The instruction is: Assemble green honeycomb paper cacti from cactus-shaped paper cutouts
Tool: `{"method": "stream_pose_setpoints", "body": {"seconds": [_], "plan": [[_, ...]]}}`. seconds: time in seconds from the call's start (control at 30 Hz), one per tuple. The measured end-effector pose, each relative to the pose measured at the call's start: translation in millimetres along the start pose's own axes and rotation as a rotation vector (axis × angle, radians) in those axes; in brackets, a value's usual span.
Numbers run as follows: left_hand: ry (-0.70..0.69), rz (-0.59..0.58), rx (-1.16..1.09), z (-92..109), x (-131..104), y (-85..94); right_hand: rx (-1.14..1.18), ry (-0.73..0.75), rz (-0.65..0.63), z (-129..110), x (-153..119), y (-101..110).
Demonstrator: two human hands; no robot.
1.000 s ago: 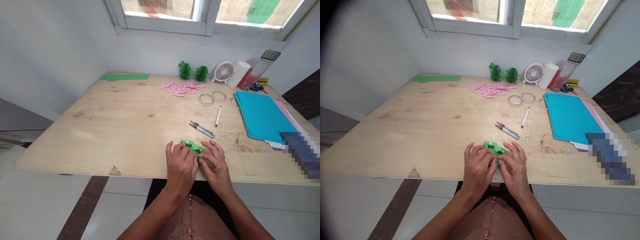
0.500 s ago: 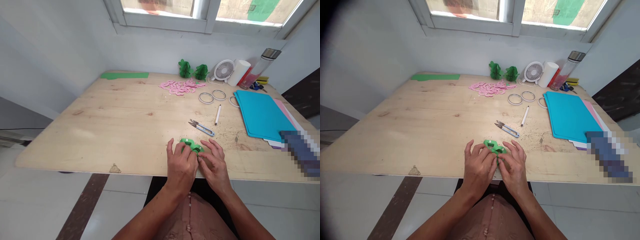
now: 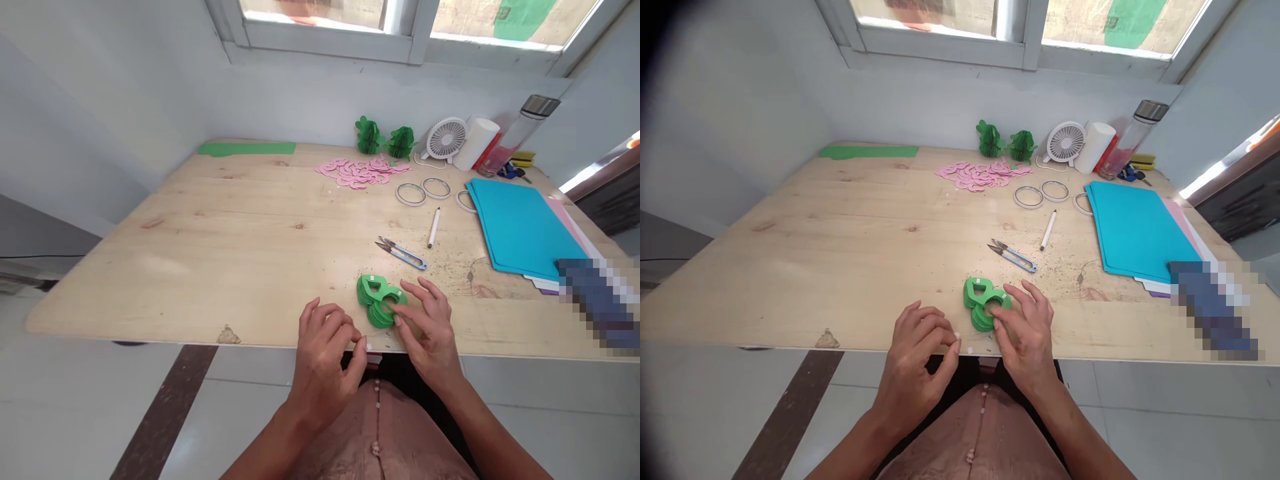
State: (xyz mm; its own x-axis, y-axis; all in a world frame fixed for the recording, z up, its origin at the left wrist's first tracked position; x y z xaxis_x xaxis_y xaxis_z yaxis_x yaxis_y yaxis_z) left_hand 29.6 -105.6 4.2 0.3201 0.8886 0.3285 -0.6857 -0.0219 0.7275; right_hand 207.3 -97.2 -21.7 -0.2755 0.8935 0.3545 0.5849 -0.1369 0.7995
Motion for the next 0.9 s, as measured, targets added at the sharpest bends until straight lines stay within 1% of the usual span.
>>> {"method": "stream_pose_setpoints", "body": {"seconds": [0.1, 0.17, 0.23, 0.4, 0.47, 0.6, 0.73, 0.9], "plan": [[-0.019, 0.004, 0.018, -4, -6, 2.1, -0.087, 0.056, 0.003, -4, -3, 0], [-0.055, 0.016, 0.044, -6, -6, 1.1, -0.15, 0.096, 0.001, -6, -5, 0], [-0.11, 0.001, 0.084, -6, -3, -2.5, -0.213, 0.128, -0.008, -7, -7, 0], [-0.312, -0.165, 0.241, -9, -2, -19.4, -0.332, 0.168, -0.07, -7, -12, 0], [-0.335, -0.2, 0.281, -13, -6, -24.4, -0.354, 0.188, -0.088, -6, -14, 0], [-0.363, -0.226, 0.359, -19, -13, -29.5, -0.377, 0.213, -0.126, -5, -18, 1], [-0.419, -0.245, 0.423, -21, -15, -29.8, -0.387, 0.24, -0.173, -3, -19, 3], [-0.432, -0.324, 0.446, -23, -14, -29.3, -0.378, 0.232, -0.226, 1, -20, 3]]}}
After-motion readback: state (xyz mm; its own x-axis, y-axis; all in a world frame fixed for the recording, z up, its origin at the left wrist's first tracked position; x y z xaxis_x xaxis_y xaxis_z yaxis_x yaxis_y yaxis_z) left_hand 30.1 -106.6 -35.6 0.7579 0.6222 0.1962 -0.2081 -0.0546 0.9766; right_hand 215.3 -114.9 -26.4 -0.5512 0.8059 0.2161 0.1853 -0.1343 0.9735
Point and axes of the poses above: each hand's wrist, its own x-axis towards the middle knuckle, its own y-axis out of the back of the hand, z = x × y, the point moved 3 cm from there along x, towards the middle knuckle, and after that the axes turned 12 degrees about -z, right-handed, at the moved point
